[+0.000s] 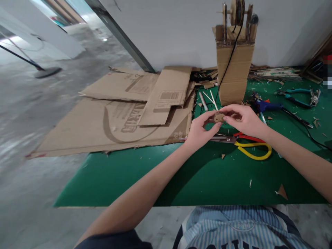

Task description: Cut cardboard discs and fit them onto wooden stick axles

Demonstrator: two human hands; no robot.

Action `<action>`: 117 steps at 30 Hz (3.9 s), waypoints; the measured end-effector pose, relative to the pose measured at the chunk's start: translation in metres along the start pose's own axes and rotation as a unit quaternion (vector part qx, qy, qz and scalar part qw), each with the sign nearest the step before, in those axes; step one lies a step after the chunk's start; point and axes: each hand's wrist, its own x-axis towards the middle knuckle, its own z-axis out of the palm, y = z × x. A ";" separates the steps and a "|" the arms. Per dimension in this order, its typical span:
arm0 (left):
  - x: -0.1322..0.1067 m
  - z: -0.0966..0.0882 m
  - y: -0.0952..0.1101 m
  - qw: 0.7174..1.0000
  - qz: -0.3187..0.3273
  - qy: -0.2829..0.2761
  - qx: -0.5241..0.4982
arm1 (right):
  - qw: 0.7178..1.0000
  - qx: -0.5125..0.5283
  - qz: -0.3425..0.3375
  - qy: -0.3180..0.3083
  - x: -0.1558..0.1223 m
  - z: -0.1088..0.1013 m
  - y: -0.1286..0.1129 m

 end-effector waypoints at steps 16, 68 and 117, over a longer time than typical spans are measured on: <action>-0.002 0.001 -0.001 0.999 0.004 0.021 0.030 | 0.998 -0.058 -0.032 -0.020 -0.002 0.005 0.009; 0.014 0.000 0.005 0.886 -0.335 0.108 -0.301 | 0.950 -0.255 -0.179 -0.029 -0.017 0.032 0.032; 0.141 -0.025 -0.065 0.839 -0.025 -0.234 0.491 | 0.908 -0.411 0.016 -0.079 -0.010 0.031 0.014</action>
